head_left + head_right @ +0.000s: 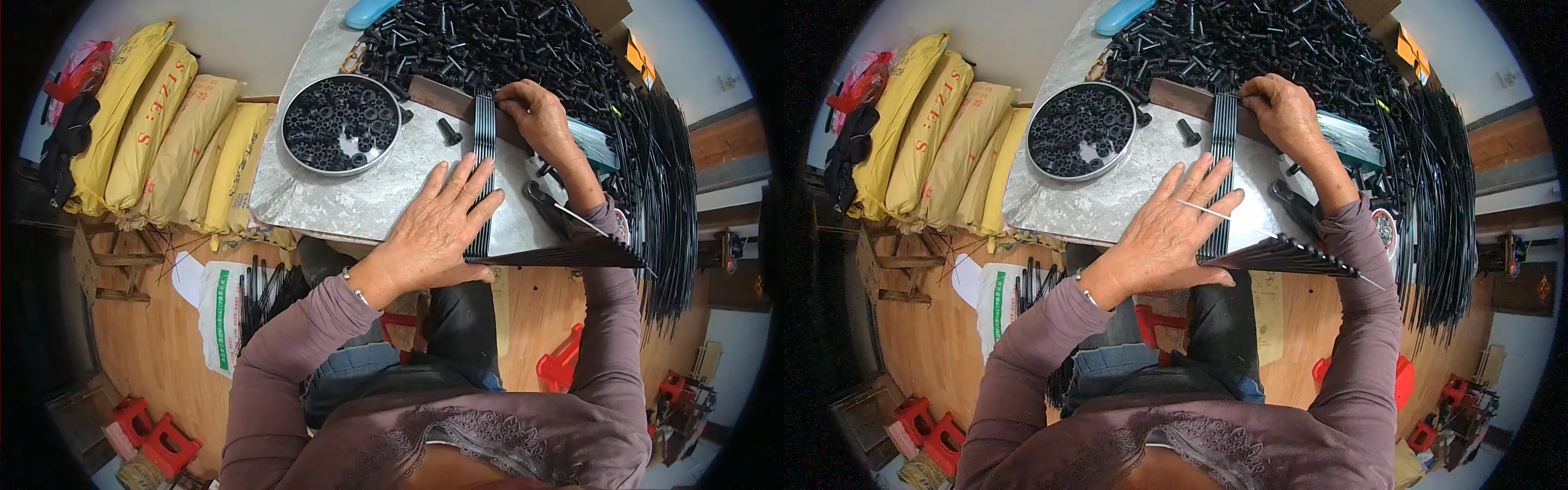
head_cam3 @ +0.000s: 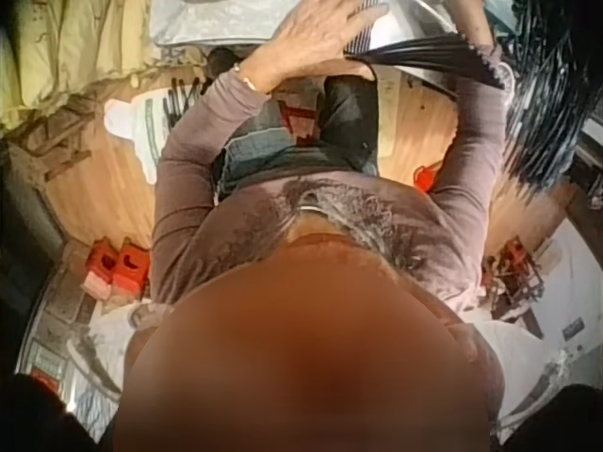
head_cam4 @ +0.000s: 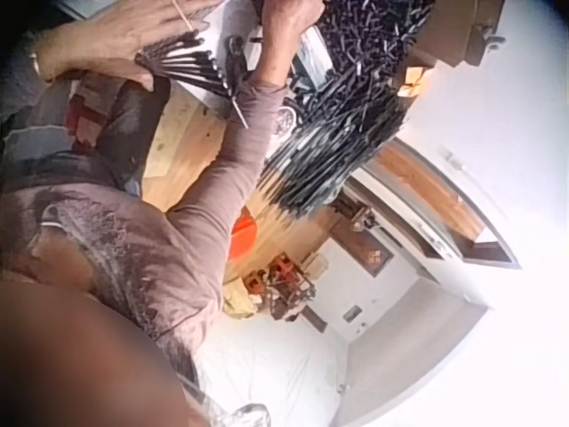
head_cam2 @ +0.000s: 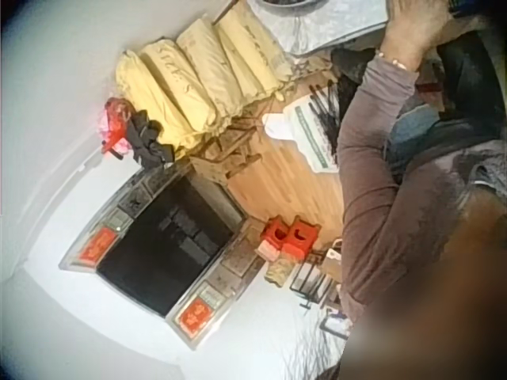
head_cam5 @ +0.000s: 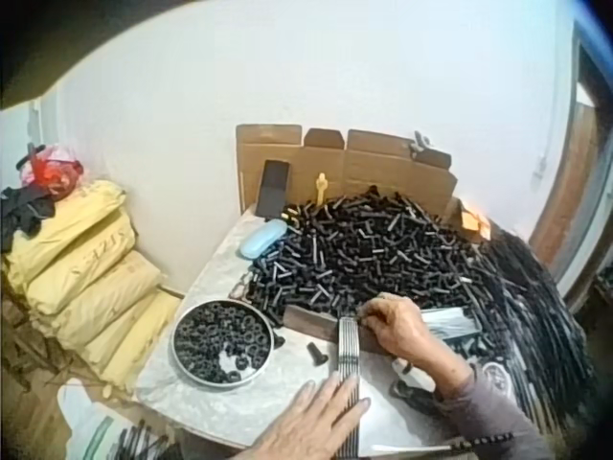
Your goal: Assembling plastic rake components by inserting tines into a connector and securing them.
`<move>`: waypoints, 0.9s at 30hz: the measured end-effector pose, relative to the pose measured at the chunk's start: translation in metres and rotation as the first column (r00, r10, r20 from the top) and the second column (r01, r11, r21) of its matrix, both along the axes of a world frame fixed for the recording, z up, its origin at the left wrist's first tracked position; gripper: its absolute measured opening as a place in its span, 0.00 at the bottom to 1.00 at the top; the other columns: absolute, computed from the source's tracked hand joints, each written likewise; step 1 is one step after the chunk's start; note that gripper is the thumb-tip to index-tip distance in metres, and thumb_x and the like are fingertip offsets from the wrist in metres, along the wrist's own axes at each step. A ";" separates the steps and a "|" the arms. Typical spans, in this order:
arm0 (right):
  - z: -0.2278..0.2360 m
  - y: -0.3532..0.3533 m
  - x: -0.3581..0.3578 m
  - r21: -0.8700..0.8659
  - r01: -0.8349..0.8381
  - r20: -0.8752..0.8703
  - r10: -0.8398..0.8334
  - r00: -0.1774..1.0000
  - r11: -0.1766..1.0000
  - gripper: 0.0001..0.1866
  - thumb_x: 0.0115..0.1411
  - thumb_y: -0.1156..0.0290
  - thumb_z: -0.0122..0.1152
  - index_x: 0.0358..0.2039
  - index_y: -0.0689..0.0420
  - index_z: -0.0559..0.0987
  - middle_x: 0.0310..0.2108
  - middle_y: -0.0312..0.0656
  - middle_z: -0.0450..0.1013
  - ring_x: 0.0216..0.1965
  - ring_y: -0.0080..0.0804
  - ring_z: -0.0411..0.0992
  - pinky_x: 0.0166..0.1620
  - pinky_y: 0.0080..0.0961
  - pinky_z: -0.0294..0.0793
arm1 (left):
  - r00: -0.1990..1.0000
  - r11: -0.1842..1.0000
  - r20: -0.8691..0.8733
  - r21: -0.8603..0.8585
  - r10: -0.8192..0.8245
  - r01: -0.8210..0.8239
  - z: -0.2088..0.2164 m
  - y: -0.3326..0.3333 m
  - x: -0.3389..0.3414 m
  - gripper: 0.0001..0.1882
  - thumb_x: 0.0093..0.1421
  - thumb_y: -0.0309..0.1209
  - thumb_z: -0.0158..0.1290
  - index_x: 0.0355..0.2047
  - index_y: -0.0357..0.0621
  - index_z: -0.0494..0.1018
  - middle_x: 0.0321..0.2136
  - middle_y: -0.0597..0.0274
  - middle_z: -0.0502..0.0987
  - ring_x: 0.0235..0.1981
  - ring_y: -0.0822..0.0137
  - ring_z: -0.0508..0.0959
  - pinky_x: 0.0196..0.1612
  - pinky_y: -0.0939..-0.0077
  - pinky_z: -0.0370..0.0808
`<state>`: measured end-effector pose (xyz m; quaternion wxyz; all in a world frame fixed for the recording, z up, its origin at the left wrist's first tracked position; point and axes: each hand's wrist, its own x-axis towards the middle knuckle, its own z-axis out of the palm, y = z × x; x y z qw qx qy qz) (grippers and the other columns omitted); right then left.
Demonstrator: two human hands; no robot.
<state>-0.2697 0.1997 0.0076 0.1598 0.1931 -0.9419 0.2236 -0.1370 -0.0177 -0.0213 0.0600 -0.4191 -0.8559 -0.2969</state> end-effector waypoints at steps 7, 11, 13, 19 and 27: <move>-0.001 0.011 -0.010 -0.105 -0.055 0.091 0.065 0.994 0.993 0.07 0.55 0.75 0.61 0.35 0.57 0.81 0.32 0.39 0.77 0.32 0.33 0.77 0.37 0.27 0.75 | 1.000 1.000 -0.010 0.029 0.001 -0.001 0.003 0.002 -0.001 0.49 0.42 0.54 0.65 0.59 0.41 0.62 0.64 0.40 0.52 0.67 0.43 0.49 0.66 0.46 0.48; -0.002 0.010 -0.012 -0.195 -0.044 0.170 0.078 0.982 0.980 0.06 0.56 0.76 0.60 0.35 0.58 0.81 0.31 0.37 0.78 0.31 0.25 0.76 0.36 0.23 0.74 | 1.000 0.999 -0.011 0.033 0.016 -0.016 0.003 0.001 0.000 0.49 0.42 0.55 0.65 0.60 0.41 0.62 0.65 0.40 0.51 0.67 0.43 0.49 0.67 0.48 0.48; -0.003 0.008 -0.014 -0.238 -0.028 0.218 0.081 0.973 0.971 0.06 0.57 0.75 0.61 0.35 0.59 0.81 0.30 0.37 0.78 0.30 0.23 0.75 0.36 0.22 0.74 | 1.000 1.000 -0.004 0.025 0.017 -0.017 0.002 0.001 0.000 0.49 0.42 0.55 0.64 0.60 0.41 0.61 0.65 0.40 0.51 0.67 0.43 0.49 0.67 0.48 0.47; 0.000 0.010 -0.019 -0.341 -0.020 0.302 0.129 0.945 0.940 0.06 0.58 0.74 0.61 0.35 0.59 0.82 0.27 0.34 0.77 0.29 0.18 0.72 0.35 0.18 0.72 | 1.000 1.000 0.008 0.013 0.018 -0.018 0.002 0.001 0.000 0.50 0.43 0.56 0.63 0.61 0.42 0.61 0.65 0.41 0.50 0.68 0.44 0.47 0.67 0.48 0.46; -0.003 0.005 -0.013 -0.401 0.020 0.347 0.131 0.929 0.916 0.08 0.60 0.74 0.59 0.40 0.61 0.79 0.32 0.33 0.76 0.33 0.16 0.71 0.39 0.16 0.72 | 1.000 0.999 0.010 0.021 0.024 -0.024 0.002 0.001 0.001 0.49 0.42 0.57 0.64 0.60 0.42 0.62 0.65 0.41 0.50 0.68 0.45 0.47 0.67 0.48 0.47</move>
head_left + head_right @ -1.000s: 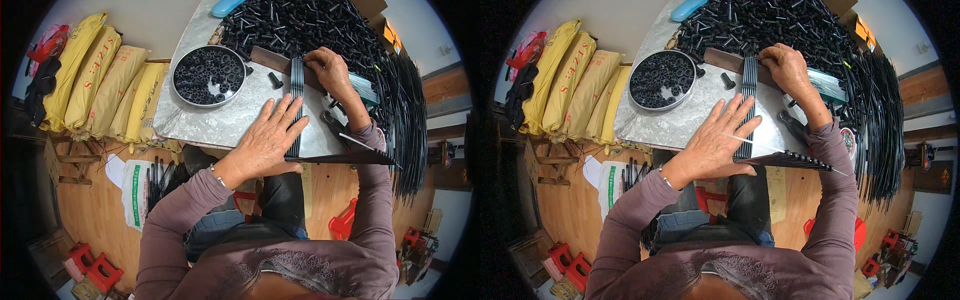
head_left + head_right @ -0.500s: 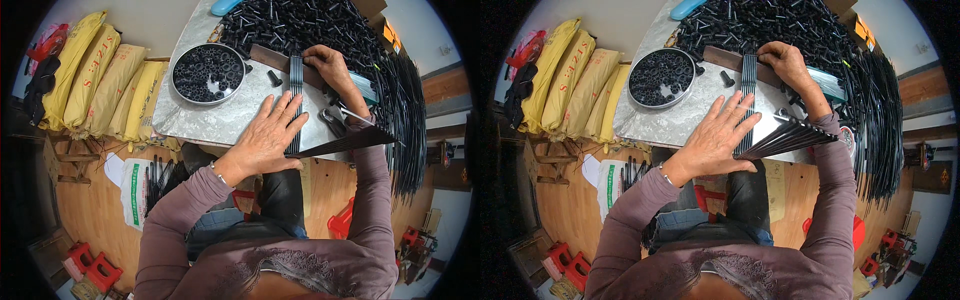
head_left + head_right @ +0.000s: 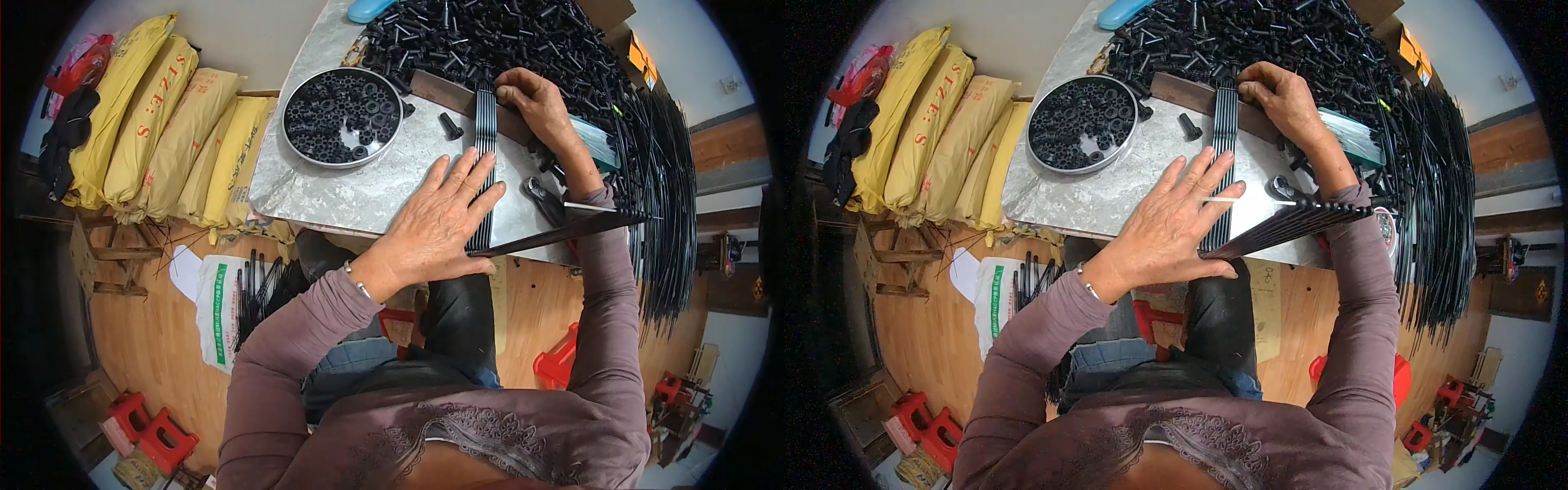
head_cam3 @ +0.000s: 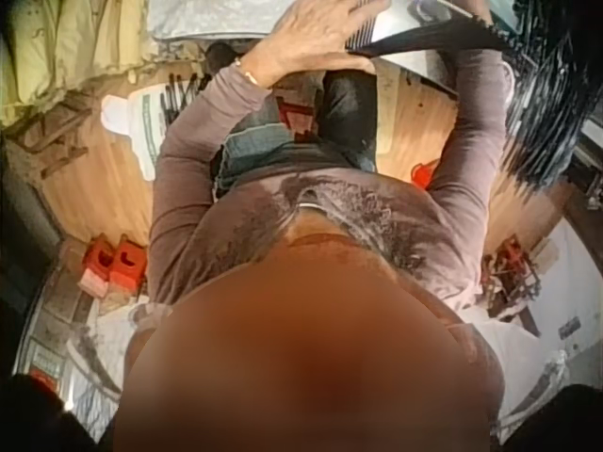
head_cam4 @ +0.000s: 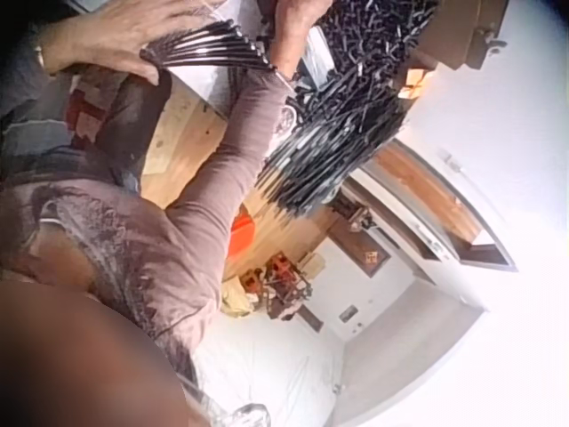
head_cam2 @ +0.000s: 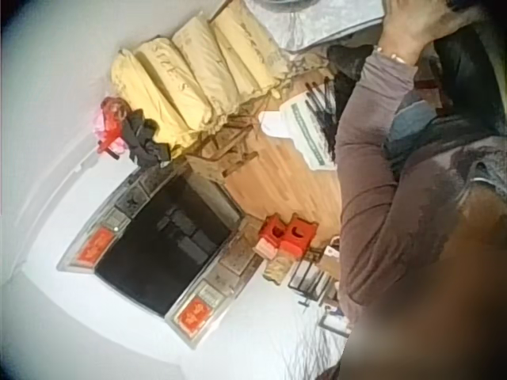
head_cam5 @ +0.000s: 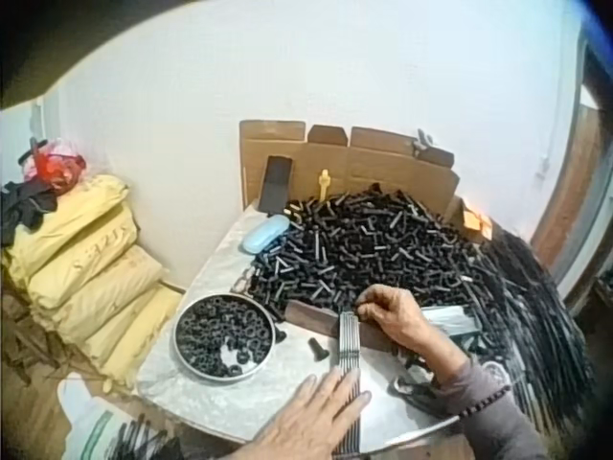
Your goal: Assembling plastic rake components by inserting tines into a connector and securing them.
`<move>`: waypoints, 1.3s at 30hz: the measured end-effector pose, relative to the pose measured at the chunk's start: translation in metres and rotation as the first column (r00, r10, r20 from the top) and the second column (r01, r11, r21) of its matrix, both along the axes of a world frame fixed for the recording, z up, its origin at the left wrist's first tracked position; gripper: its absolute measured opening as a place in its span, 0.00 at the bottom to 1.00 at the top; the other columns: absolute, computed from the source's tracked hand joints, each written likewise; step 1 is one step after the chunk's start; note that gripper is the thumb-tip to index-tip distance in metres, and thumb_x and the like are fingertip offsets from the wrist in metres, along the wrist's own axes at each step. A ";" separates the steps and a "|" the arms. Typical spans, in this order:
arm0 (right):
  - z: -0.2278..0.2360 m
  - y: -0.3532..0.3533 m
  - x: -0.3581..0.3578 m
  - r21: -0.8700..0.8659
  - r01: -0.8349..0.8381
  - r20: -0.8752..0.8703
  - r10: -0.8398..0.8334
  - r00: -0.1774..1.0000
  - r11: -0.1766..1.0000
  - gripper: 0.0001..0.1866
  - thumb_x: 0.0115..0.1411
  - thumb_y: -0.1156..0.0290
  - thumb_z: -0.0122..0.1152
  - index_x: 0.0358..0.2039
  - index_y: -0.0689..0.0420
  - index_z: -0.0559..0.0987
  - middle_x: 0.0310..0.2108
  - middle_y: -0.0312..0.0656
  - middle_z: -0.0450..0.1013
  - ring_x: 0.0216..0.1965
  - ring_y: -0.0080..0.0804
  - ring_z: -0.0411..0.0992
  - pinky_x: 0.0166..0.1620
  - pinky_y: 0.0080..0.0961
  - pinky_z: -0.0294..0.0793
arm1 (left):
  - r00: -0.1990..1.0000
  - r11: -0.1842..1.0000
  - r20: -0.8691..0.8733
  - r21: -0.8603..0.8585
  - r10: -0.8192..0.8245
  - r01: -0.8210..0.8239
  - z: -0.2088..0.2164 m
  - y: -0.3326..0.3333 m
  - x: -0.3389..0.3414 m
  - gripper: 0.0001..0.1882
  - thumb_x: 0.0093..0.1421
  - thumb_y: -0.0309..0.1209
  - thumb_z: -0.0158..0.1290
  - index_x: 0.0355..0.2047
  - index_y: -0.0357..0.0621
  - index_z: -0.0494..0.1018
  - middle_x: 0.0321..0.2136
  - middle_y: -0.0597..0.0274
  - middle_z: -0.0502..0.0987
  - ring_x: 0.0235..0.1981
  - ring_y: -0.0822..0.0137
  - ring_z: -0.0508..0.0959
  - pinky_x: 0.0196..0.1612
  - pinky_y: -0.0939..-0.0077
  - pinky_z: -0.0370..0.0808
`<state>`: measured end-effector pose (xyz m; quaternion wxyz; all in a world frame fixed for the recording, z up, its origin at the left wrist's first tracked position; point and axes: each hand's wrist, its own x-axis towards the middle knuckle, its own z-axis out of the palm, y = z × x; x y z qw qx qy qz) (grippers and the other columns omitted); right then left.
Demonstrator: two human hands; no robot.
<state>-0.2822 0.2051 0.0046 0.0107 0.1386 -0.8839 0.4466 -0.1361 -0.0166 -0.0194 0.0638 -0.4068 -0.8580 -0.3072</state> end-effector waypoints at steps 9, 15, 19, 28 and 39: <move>0.005 0.017 0.013 0.323 0.079 -0.224 -0.005 0.975 0.943 0.09 0.55 0.72 0.59 0.37 0.58 0.81 0.33 0.44 0.78 0.34 0.37 0.77 0.39 0.30 0.75 | 1.000 1.000 -0.003 0.017 0.004 -0.004 -0.002 0.001 0.000 0.49 0.42 0.56 0.64 0.60 0.41 0.62 0.65 0.42 0.50 0.68 0.45 0.47 0.67 0.49 0.47; 0.010 0.019 0.004 0.405 0.031 -0.293 0.098 0.951 0.914 0.09 0.56 0.73 0.58 0.37 0.58 0.80 0.31 0.43 0.78 0.34 0.36 0.77 0.39 0.29 0.75 | 1.000 1.000 0.002 0.000 -0.002 0.002 -0.001 0.001 -0.001 0.50 0.43 0.57 0.63 0.60 0.41 0.61 0.66 0.42 0.50 0.68 0.44 0.47 0.67 0.49 0.46; 0.009 0.023 0.000 0.361 -0.045 -0.087 0.081 0.993 0.931 0.10 0.56 0.72 0.58 0.38 0.58 0.80 0.31 0.43 0.79 0.33 0.36 0.77 0.39 0.28 0.75 | 1.000 1.000 0.009 0.001 -0.006 0.006 -0.001 0.001 -0.001 0.50 0.43 0.58 0.63 0.61 0.41 0.61 0.66 0.42 0.50 0.68 0.44 0.47 0.67 0.49 0.46; 0.021 0.025 -0.011 0.376 -0.106 -0.005 0.117 0.993 0.921 0.10 0.57 0.73 0.57 0.38 0.61 0.80 0.28 0.40 0.78 0.29 0.25 0.74 0.36 0.24 0.73 | 1.000 1.000 0.009 0.002 -0.007 0.007 -0.002 0.001 -0.001 0.50 0.43 0.58 0.63 0.61 0.42 0.61 0.65 0.42 0.50 0.68 0.44 0.47 0.67 0.49 0.46; 0.021 0.022 -0.014 0.243 -0.202 0.170 0.164 0.972 0.949 0.06 0.58 0.75 0.56 0.33 0.63 0.78 0.22 0.33 0.70 0.25 0.20 0.66 0.31 0.21 0.68 | 1.000 1.000 0.000 0.003 -0.003 0.003 -0.001 0.000 -0.001 0.50 0.43 0.57 0.63 0.61 0.41 0.61 0.65 0.42 0.50 0.68 0.45 0.47 0.68 0.50 0.47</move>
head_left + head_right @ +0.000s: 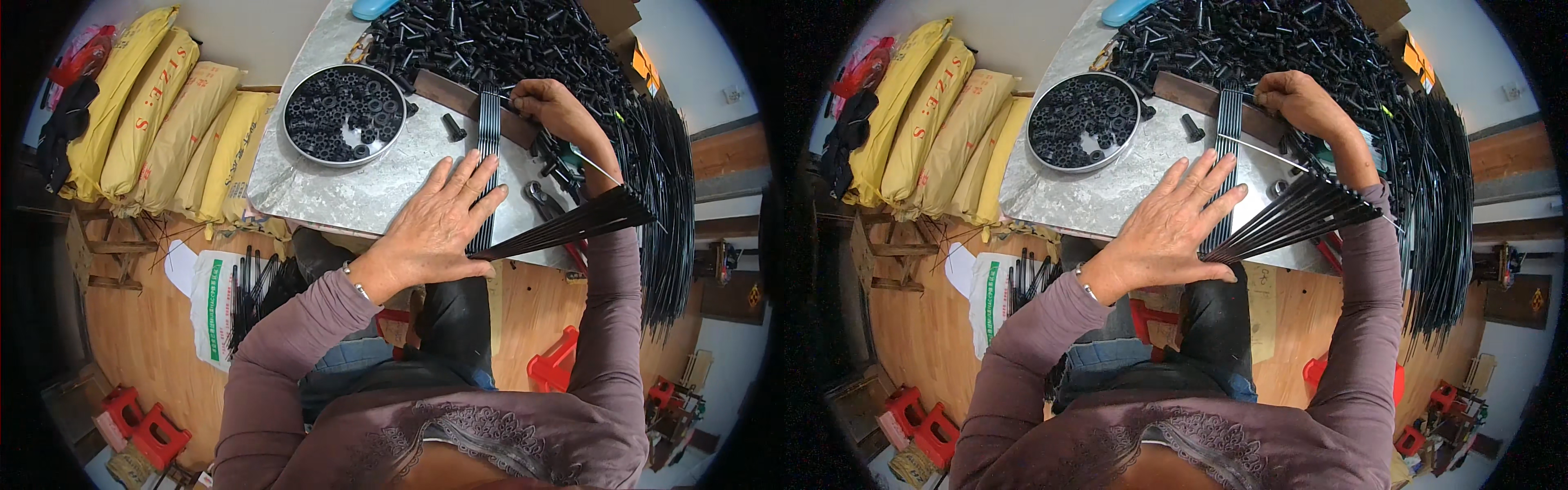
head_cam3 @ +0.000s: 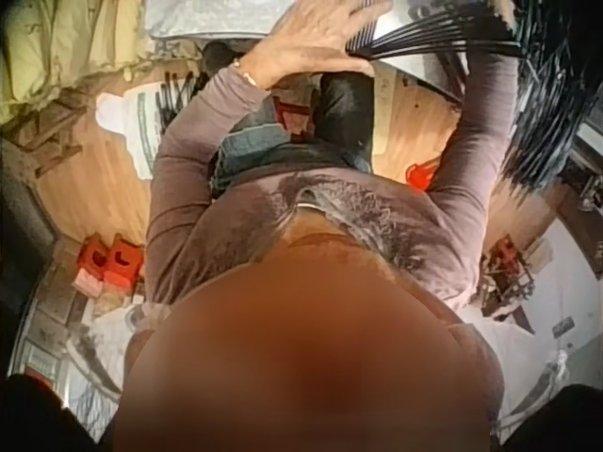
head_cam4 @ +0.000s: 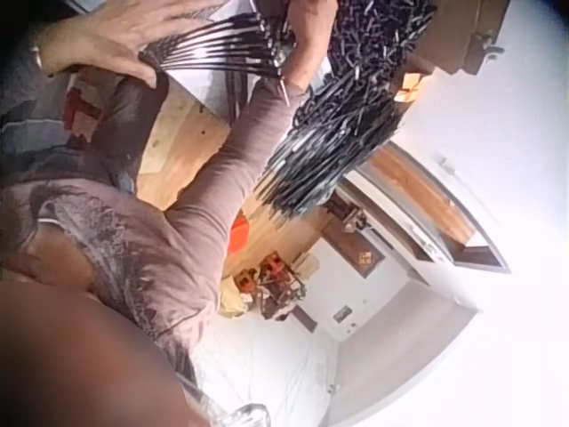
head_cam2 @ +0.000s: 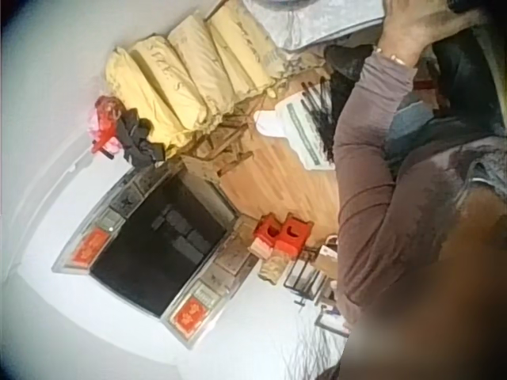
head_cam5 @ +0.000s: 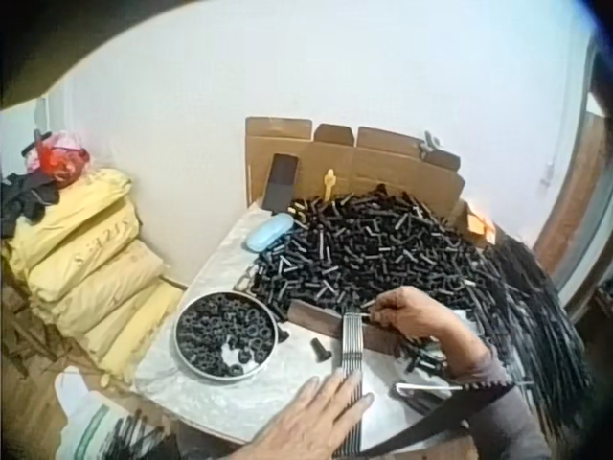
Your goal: Assembling plastic rake components by inserting tines into a connector and securing them.
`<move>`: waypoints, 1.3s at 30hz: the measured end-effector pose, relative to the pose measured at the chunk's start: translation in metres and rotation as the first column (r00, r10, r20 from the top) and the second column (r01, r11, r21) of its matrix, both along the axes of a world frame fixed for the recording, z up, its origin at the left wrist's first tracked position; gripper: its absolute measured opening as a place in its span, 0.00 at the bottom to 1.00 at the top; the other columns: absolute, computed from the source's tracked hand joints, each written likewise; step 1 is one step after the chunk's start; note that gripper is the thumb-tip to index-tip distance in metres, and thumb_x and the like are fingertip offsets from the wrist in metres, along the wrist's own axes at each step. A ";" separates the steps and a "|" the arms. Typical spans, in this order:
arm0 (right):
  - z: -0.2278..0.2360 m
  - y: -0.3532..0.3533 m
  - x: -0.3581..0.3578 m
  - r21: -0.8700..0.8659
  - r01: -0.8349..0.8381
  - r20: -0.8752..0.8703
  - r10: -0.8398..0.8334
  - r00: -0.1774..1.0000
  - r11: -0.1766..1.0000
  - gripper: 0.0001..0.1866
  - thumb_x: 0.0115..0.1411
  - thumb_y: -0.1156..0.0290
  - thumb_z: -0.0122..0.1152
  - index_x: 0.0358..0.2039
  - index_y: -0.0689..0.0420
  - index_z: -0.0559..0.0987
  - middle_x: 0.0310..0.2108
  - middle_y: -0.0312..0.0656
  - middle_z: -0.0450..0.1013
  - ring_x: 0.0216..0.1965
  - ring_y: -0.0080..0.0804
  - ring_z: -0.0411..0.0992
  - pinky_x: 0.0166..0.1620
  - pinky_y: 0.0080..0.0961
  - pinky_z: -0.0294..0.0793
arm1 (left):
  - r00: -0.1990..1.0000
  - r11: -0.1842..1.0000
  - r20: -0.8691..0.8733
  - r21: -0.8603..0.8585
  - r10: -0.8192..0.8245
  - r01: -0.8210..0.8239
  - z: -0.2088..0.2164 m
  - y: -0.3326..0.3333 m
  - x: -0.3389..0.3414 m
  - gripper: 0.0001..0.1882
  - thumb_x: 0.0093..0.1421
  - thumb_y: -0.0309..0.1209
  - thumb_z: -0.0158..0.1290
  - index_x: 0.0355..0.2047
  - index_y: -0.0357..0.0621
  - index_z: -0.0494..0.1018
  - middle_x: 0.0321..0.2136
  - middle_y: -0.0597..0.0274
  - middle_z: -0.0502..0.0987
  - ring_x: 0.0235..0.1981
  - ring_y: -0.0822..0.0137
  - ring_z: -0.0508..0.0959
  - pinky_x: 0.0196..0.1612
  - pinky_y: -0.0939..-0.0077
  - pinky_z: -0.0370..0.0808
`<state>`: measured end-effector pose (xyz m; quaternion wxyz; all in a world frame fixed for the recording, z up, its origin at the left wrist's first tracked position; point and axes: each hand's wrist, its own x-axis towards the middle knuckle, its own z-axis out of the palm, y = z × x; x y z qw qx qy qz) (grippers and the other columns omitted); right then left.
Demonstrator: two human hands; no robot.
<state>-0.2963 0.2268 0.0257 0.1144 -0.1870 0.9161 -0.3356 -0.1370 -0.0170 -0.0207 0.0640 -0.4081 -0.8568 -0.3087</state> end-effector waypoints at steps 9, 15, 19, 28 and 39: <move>0.005 -0.010 -0.004 -0.011 0.044 0.125 -0.042 0.991 0.999 0.06 0.60 0.73 0.56 0.32 0.62 0.79 0.20 0.31 0.69 0.23 0.18 0.63 0.28 0.18 0.65 | 1.000 1.000 0.011 0.008 0.000 0.000 -0.003 0.000 0.000 0.51 0.42 0.57 0.63 0.61 0.42 0.61 0.65 0.42 0.50 0.68 0.46 0.47 0.68 0.50 0.47; -0.015 -0.011 0.012 -0.095 0.158 -0.125 -0.170 0.978 0.983 0.09 0.58 0.71 0.60 0.35 0.62 0.81 0.25 0.36 0.75 0.27 0.23 0.71 0.33 0.22 0.71 | 1.000 1.000 0.024 -0.003 -0.005 0.005 0.002 0.002 0.001 0.50 0.43 0.57 0.63 0.61 0.42 0.61 0.66 0.42 0.50 0.68 0.46 0.47 0.68 0.51 0.47; -0.020 -0.014 0.013 -0.007 0.137 -0.331 -0.132 0.934 0.991 0.08 0.56 0.71 0.61 0.36 0.59 0.82 0.32 0.43 0.78 0.31 0.30 0.75 0.37 0.26 0.74 | 1.000 1.000 0.011 0.018 -0.003 0.003 -0.001 0.002 0.000 0.51 0.42 0.56 0.65 0.61 0.42 0.61 0.65 0.42 0.51 0.68 0.45 0.49 0.67 0.51 0.48; -0.011 -0.020 0.005 -0.125 0.103 -0.168 -0.123 0.978 0.987 0.06 0.59 0.73 0.59 0.34 0.62 0.79 0.26 0.32 0.74 0.30 0.17 0.68 0.35 0.19 0.70 | 1.000 1.000 0.019 -0.013 -0.009 0.010 0.004 0.001 -0.001 0.49 0.43 0.56 0.63 0.60 0.40 0.61 0.65 0.41 0.50 0.68 0.45 0.48 0.67 0.51 0.46; -0.015 -0.017 0.006 -0.149 0.068 -0.181 -0.095 0.979 0.986 0.11 0.60 0.67 0.59 0.36 0.62 0.79 0.28 0.37 0.76 0.30 0.24 0.72 0.36 0.23 0.72 | 1.000 0.999 0.020 -0.031 -0.011 0.012 0.008 0.004 -0.001 0.50 0.42 0.55 0.64 0.61 0.41 0.60 0.64 0.41 0.51 0.67 0.44 0.49 0.66 0.48 0.48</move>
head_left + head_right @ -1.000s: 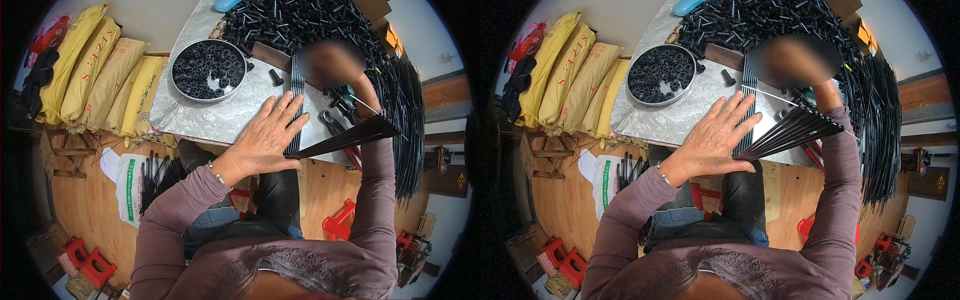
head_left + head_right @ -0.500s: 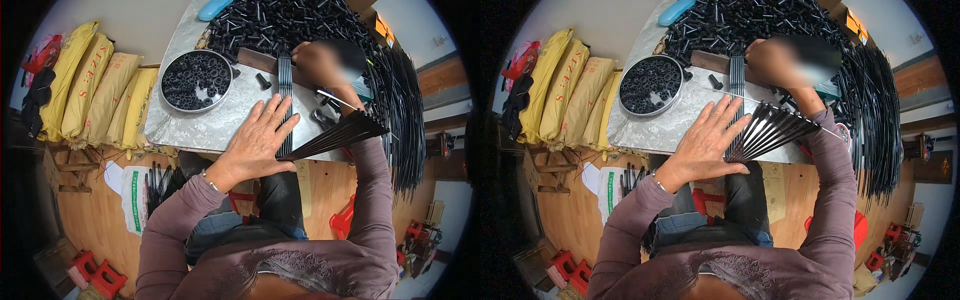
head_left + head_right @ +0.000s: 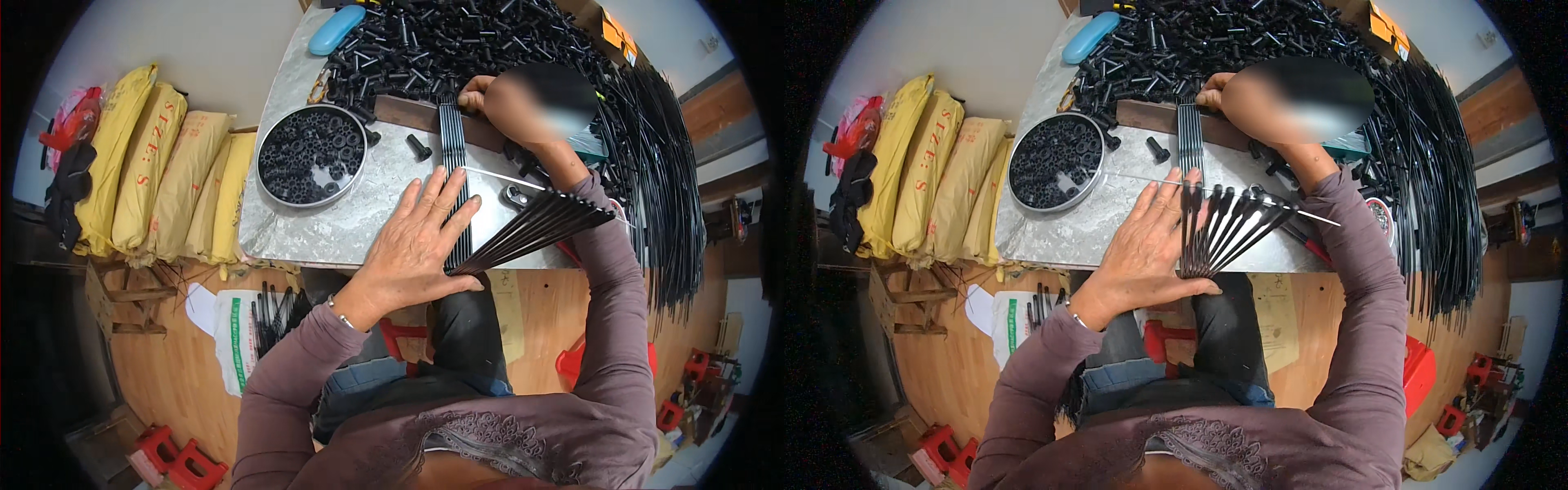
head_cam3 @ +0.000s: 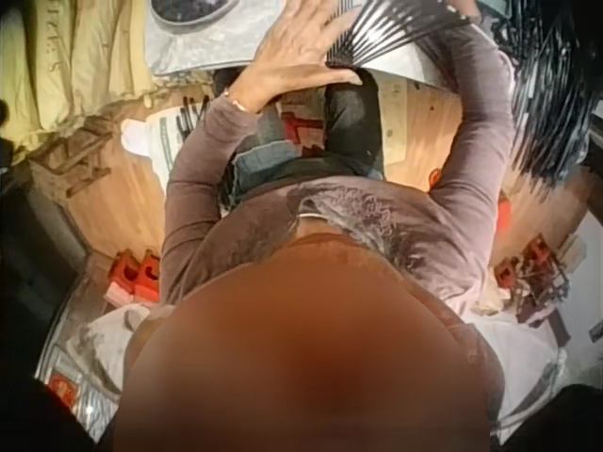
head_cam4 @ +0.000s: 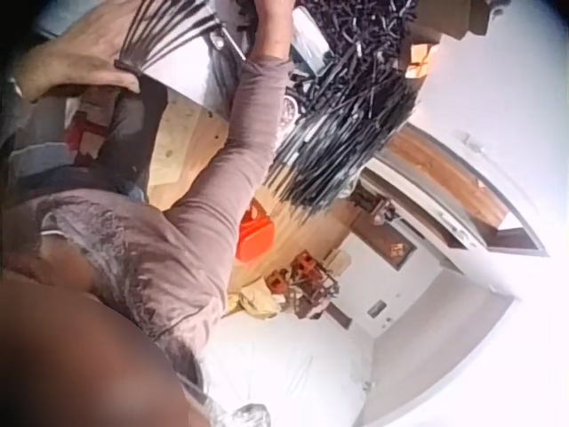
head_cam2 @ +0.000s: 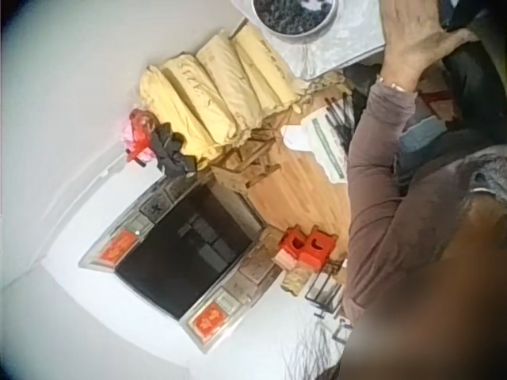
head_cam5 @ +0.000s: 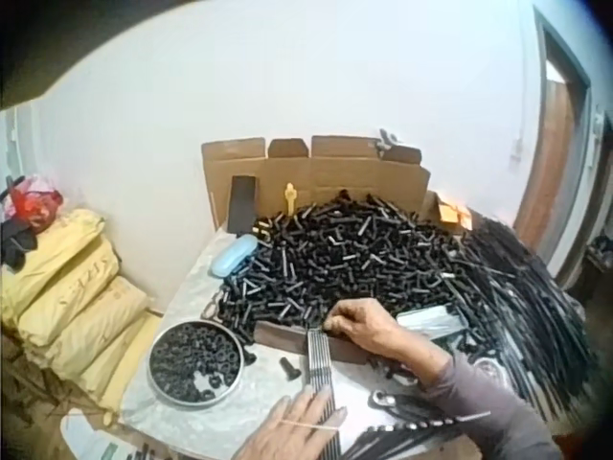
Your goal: Assembling plastic rake components by inserting tines into a connector and securing them.
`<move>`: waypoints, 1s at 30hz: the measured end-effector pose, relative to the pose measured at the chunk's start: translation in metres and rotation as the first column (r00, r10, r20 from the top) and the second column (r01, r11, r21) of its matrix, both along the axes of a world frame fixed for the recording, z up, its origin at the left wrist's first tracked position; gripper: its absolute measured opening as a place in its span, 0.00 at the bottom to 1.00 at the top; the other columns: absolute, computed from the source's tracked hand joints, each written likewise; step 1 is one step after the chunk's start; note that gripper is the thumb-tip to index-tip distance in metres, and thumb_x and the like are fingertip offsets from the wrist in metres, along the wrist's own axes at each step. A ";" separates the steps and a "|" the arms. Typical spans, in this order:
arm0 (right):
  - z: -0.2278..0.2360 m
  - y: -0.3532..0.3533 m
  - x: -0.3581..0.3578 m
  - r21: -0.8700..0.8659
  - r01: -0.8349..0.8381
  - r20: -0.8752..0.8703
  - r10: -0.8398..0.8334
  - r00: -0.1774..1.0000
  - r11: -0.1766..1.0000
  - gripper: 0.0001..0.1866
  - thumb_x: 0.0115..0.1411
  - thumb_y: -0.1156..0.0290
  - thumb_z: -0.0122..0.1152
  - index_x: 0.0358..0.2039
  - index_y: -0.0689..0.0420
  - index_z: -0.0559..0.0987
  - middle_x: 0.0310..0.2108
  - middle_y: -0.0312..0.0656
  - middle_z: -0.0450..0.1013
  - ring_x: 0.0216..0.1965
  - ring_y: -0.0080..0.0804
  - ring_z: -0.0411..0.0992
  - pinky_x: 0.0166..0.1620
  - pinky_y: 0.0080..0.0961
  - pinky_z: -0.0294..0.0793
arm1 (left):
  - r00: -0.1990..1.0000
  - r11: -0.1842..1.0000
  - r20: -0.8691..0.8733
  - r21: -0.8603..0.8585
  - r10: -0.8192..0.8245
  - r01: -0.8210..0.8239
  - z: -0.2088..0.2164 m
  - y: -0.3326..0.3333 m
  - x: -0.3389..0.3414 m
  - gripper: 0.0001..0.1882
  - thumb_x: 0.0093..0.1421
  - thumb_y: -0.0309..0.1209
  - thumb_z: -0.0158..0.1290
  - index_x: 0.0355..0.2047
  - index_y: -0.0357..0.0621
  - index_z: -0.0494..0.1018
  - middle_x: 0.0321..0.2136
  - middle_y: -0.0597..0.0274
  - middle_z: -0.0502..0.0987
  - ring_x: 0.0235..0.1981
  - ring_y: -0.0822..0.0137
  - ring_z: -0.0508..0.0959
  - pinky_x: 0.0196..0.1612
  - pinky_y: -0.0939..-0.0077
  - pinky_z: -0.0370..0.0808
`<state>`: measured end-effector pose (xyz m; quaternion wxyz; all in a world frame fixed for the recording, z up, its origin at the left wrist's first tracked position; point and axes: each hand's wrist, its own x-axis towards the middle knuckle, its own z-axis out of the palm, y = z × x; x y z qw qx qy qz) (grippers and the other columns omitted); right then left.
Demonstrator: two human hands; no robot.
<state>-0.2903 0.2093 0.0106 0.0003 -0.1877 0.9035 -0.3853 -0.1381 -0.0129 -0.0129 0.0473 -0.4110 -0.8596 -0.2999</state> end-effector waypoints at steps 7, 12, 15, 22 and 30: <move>0.012 0.017 0.020 0.275 0.117 -0.244 -0.048 0.969 0.954 0.11 0.54 0.72 0.61 0.39 0.60 0.79 0.33 0.43 0.76 0.34 0.37 0.75 0.39 0.30 0.74 | 1.000 1.000 0.009 -0.015 -0.001 0.001 0.003 0.003 -0.001 0.51 0.41 0.53 0.66 0.61 0.42 0.60 0.64 0.41 0.52 0.66 0.42 0.50 0.66 0.47 0.50; 0.004 0.024 0.013 0.343 0.021 -0.324 0.098 0.941 0.939 0.06 0.53 0.75 0.58 0.32 0.60 0.77 0.32 0.43 0.74 0.35 0.43 0.74 0.38 0.33 0.74 | 1.000 0.997 0.000 -0.080 -0.001 0.001 0.009 0.005 -0.002 0.50 0.41 0.54 0.66 0.60 0.42 0.61 0.65 0.42 0.51 0.67 0.43 0.49 0.66 0.48 0.50; 0.011 0.026 0.007 0.384 -0.015 -0.333 0.153 0.930 0.923 0.06 0.54 0.74 0.57 0.33 0.59 0.77 0.32 0.43 0.74 0.35 0.44 0.74 0.38 0.36 0.73 | 1.000 0.992 0.001 -0.125 -0.002 0.002 0.009 0.006 -0.002 0.51 0.41 0.56 0.65 0.61 0.42 0.60 0.65 0.41 0.50 0.67 0.42 0.49 0.66 0.48 0.49; 0.033 0.021 -0.010 0.466 -0.165 -0.059 0.217 0.974 0.869 0.08 0.56 0.70 0.56 0.33 0.58 0.81 0.29 0.46 0.77 0.34 0.43 0.76 0.40 0.35 0.73 | 0.999 0.993 0.039 -0.119 -0.020 0.025 0.010 0.006 -0.003 0.51 0.43 0.57 0.63 0.62 0.43 0.60 0.65 0.38 0.50 0.66 0.39 0.50 0.65 0.48 0.50; 0.026 0.024 -0.012 0.399 -0.128 -0.090 0.178 0.980 0.908 0.06 0.56 0.72 0.57 0.32 0.60 0.79 0.30 0.44 0.76 0.33 0.41 0.75 0.39 0.35 0.73 | 0.999 0.989 0.030 -0.146 -0.021 0.025 0.009 0.010 -0.005 0.53 0.41 0.60 0.63 0.63 0.43 0.59 0.66 0.37 0.49 0.67 0.39 0.49 0.65 0.46 0.49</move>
